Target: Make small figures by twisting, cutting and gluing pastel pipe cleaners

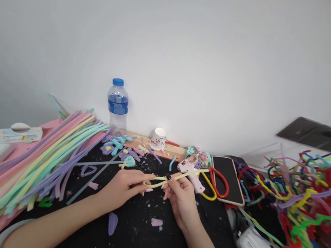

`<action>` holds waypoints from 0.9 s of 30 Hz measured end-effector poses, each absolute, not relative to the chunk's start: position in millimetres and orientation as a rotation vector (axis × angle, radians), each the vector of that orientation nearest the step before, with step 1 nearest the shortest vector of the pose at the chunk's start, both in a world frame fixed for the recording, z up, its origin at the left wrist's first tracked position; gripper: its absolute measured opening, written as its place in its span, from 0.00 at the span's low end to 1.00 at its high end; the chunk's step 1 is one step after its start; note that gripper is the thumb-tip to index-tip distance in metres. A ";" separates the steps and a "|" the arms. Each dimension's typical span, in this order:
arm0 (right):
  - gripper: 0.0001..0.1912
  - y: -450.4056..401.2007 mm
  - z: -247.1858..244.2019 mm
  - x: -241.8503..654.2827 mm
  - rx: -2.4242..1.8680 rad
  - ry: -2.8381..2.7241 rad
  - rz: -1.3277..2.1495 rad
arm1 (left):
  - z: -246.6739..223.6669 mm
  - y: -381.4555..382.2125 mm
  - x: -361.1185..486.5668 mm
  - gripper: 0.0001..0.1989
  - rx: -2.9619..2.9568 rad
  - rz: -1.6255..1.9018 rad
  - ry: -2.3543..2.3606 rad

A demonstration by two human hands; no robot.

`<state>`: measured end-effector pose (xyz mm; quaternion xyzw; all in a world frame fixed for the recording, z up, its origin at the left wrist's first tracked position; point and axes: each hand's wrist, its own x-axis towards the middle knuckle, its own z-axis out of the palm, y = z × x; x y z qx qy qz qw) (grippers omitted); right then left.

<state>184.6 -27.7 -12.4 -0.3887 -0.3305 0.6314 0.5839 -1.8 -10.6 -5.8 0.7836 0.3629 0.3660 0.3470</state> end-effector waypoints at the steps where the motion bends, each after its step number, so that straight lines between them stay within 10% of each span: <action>1: 0.11 -28.1 -12.5 184.2 -0.892 -0.777 1.484 | -6.3 -10.0 -2.6 0.13 2.050 0.957 0.956; 27: 0.09 -30.1 -11.4 183.0 -0.961 -0.732 1.535 | -7.2 -6.2 -8.4 0.07 1.952 1.053 1.137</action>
